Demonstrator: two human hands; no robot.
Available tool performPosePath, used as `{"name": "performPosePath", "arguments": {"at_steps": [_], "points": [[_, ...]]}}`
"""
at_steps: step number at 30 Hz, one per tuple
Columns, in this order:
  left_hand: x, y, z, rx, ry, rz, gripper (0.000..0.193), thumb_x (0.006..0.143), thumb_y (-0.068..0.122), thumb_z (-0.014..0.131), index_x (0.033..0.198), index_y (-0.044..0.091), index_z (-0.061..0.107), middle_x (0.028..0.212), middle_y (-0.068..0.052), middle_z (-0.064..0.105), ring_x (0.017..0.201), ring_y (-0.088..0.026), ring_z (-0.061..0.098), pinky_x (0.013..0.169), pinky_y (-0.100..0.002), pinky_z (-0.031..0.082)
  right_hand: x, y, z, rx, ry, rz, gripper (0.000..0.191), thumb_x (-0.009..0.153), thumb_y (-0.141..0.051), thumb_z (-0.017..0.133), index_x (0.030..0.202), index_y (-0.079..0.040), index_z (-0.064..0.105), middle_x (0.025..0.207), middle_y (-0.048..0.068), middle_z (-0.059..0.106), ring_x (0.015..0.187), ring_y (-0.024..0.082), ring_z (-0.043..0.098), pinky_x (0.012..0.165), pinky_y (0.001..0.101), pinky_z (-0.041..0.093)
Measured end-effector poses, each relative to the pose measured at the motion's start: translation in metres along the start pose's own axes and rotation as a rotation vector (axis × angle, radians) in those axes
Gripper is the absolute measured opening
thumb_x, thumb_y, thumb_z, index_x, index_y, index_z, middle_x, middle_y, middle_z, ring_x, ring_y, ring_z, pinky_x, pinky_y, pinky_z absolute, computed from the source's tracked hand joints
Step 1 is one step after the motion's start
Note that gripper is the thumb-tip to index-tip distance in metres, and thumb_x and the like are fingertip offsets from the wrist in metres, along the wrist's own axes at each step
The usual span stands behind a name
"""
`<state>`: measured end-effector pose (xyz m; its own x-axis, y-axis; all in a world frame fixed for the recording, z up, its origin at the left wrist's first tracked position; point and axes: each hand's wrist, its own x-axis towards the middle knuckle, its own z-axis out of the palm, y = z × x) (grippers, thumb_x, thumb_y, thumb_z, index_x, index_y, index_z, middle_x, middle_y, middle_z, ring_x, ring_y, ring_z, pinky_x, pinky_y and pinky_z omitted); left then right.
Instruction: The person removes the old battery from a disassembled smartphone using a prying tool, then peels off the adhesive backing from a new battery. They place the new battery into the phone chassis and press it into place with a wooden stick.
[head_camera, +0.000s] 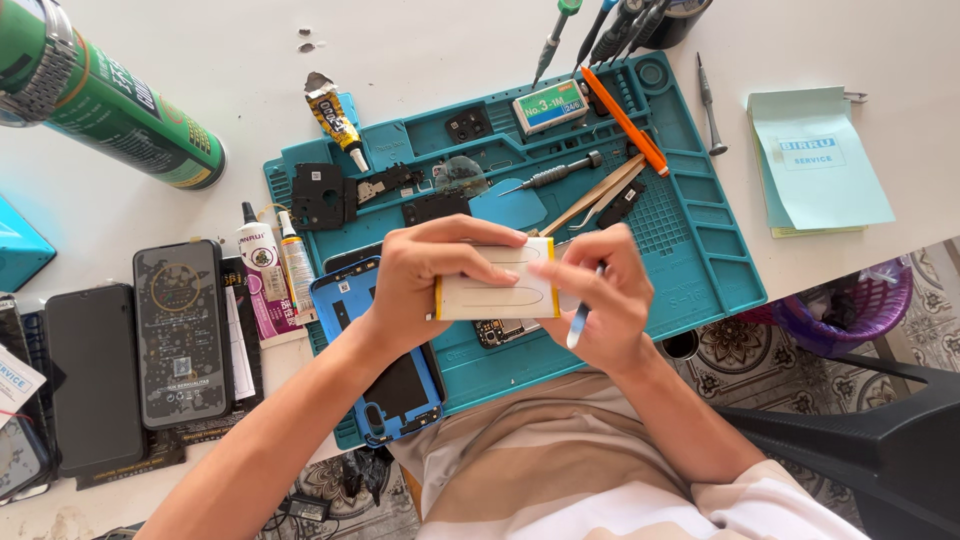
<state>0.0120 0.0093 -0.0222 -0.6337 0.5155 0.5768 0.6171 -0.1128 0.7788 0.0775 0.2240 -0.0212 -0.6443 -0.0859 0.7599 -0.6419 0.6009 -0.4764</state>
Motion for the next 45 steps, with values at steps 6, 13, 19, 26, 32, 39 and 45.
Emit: {"name": "performPosePath", "arguments": {"at_steps": [6, 13, 19, 26, 32, 39, 45], "points": [[0.000, 0.010, 0.007, 0.038, 0.131, 0.018, 0.053, 0.082, 0.005, 0.088, 0.126, 0.012, 0.059, 0.128, -0.009, 0.059, 0.109, -0.015, 0.072, 0.090, -0.028, 0.063, -0.010, 0.007, -0.001, 0.020, 0.013, -0.068, 0.041, 0.070, 0.001, 0.085, 0.107, -0.017, 0.077, 0.090, 0.001, 0.054, 0.077, 0.017, 0.048, 0.064, 0.0277, 0.038], [-0.002, 0.007, 0.011, 0.029, 0.176, -0.043, 0.064, 0.080, 0.007, 0.093, 0.132, 0.008, 0.055, 0.116, -0.007, 0.065, 0.100, -0.014, 0.071, 0.087, -0.027, 0.063, -0.016, 0.008, -0.004, -0.014, 0.038, -0.119, 0.039, 0.072, 0.008, 0.082, 0.103, -0.017, 0.079, 0.089, 0.001, 0.054, 0.074, 0.017, 0.050, 0.062, 0.0275, 0.039], [-0.003, 0.008, 0.010, 0.166, 0.170, 0.056, 0.051, 0.078, 0.012, 0.094, 0.118, 0.009, 0.062, 0.111, -0.006, 0.067, 0.098, -0.017, 0.070, 0.084, -0.029, 0.062, -0.020, 0.009, -0.006, 0.008, 0.048, -0.158, 0.036, 0.074, 0.003, 0.087, 0.102, -0.019, 0.079, 0.089, 0.000, 0.054, 0.075, 0.017, 0.052, 0.061, 0.0274, 0.039], [-0.002, 0.009, 0.008, 0.234, 0.152, 0.082, 0.043, 0.077, 0.011, 0.094, 0.111, 0.013, 0.066, 0.109, -0.004, 0.069, 0.092, -0.017, 0.071, 0.076, -0.028, 0.061, -0.021, 0.010, -0.008, 0.003, 0.051, -0.163, 0.037, 0.071, 0.002, 0.087, 0.100, -0.019, 0.079, 0.090, -0.001, 0.055, 0.077, 0.018, 0.051, 0.063, 0.0285, 0.039], [0.000, 0.011, 0.006, 0.240, 0.130, 0.117, 0.044, 0.080, 0.008, 0.090, 0.118, 0.013, 0.069, 0.114, -0.005, 0.070, 0.098, -0.018, 0.072, 0.081, -0.030, 0.062, -0.022, 0.011, -0.012, 0.022, 0.057, -0.139, 0.046, 0.062, 0.002, 0.083, 0.105, -0.017, 0.079, 0.092, -0.001, 0.056, 0.079, 0.018, 0.052, 0.066, 0.0293, 0.041], [0.003, 0.012, 0.005, 0.249, 0.104, 0.085, 0.042, 0.079, 0.005, 0.088, 0.117, 0.015, 0.071, 0.116, -0.005, 0.070, 0.102, -0.020, 0.073, 0.084, -0.031, 0.062, -0.025, 0.012, -0.015, 0.016, 0.031, -0.102, 0.053, 0.056, 0.001, 0.077, 0.106, -0.015, 0.079, 0.091, -0.001, 0.057, 0.079, 0.018, 0.052, 0.066, 0.0291, 0.040], [0.003, 0.012, 0.005, 0.250, 0.100, 0.061, 0.040, 0.078, 0.007, 0.089, 0.114, 0.016, 0.072, 0.116, -0.003, 0.070, 0.103, -0.019, 0.073, 0.084, -0.030, 0.062, -0.026, 0.014, -0.014, 0.013, 0.032, -0.102, 0.055, 0.053, 0.000, 0.076, 0.106, -0.016, 0.079, 0.091, -0.001, 0.058, 0.078, 0.019, 0.053, 0.063, 0.0282, 0.039]]}}
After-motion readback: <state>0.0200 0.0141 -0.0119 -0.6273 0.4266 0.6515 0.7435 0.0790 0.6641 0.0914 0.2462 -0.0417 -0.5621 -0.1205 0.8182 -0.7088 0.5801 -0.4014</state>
